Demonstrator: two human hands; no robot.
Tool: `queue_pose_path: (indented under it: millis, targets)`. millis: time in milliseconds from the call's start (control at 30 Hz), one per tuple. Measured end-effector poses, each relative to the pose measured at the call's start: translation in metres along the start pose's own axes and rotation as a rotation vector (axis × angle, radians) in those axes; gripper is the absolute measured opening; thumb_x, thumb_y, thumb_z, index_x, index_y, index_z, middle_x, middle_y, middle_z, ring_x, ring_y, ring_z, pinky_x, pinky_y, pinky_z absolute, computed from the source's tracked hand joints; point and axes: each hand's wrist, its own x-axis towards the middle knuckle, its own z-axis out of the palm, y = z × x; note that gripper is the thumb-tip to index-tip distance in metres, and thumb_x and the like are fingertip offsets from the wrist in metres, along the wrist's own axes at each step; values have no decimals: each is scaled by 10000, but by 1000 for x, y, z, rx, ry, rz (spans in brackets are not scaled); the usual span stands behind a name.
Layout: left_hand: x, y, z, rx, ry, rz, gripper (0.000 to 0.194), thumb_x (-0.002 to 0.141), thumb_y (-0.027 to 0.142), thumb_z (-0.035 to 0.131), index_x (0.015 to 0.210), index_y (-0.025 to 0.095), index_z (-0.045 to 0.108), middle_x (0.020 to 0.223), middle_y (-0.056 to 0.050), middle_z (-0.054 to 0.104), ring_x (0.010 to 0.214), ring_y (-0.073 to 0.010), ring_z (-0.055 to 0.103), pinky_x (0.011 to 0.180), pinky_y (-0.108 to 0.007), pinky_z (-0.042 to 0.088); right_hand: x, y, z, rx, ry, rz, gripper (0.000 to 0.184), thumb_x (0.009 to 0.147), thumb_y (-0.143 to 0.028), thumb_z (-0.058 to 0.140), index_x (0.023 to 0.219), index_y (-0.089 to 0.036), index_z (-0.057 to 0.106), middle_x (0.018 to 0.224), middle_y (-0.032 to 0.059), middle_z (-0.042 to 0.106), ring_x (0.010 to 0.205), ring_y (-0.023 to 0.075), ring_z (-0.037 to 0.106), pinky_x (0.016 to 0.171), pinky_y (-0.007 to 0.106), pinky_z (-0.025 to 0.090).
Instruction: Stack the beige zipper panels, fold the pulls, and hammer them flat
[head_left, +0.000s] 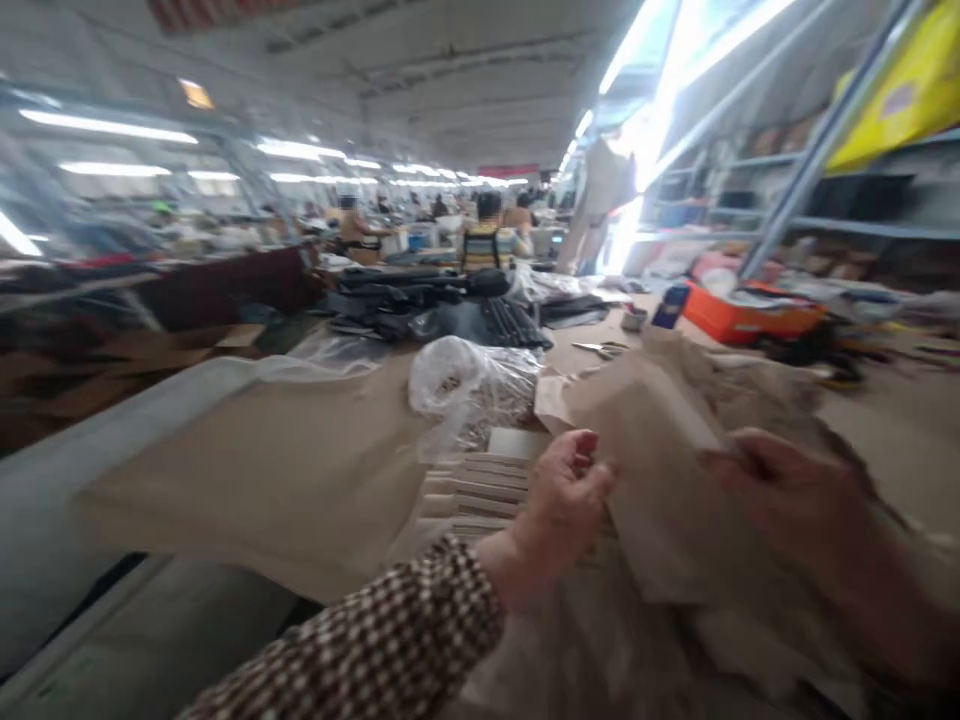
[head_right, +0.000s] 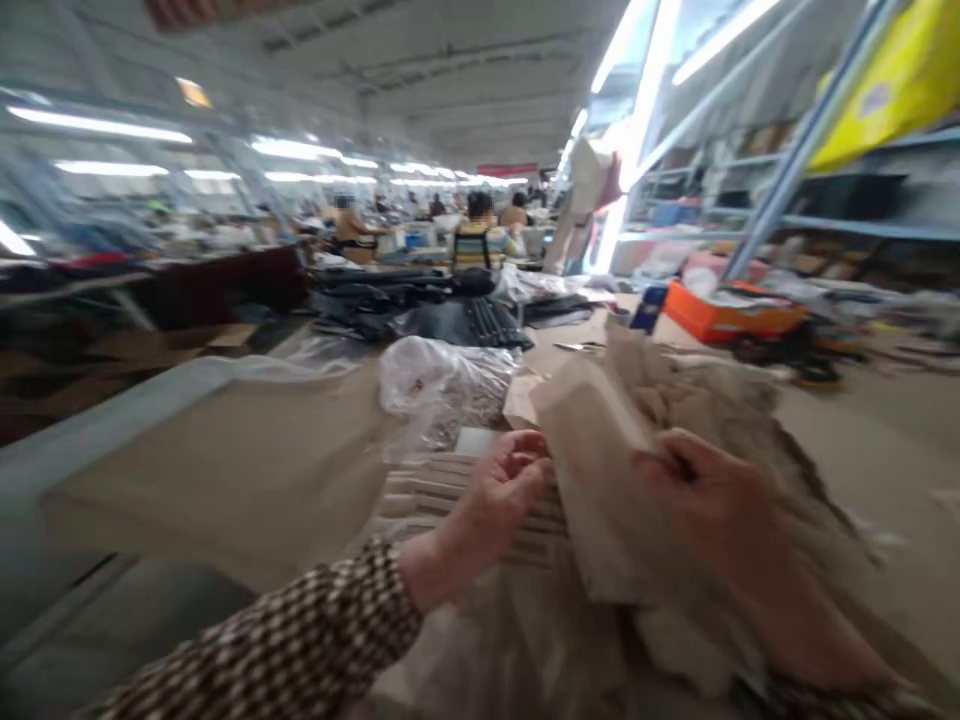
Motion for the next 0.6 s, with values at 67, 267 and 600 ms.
queue_pose_path:
  millis: [67,267,600]
  targets:
    - [-10,3,-3,-45,-165,-12,401,806,365,695,1129,151,593,1096,-83,636,989,-203,606,853,-289,487,-9,-18,15,99,-105,-9,206,828,-320,638,664,-203,594,521,-45,502,484,99,467,469,222,372]
    - [-25,2,-19,-331,-67,-175,286,802,381,699,920,136,612,843,-44,670,774,-149,630,723,-244,504,-29,-57,57,668,-411,-103,236,947,-259,467,1050,-188,668,940,46,733,838,168,700,736,278,568]
    - [-7,57,-47,-302,-308,-205,274,646,236,847,863,115,732,821,-53,720,697,-142,659,682,-232,522,41,-60,-2,-212,-133,-1021,295,1023,-222,386,1083,-221,675,998,63,595,985,200,537,832,372,504]
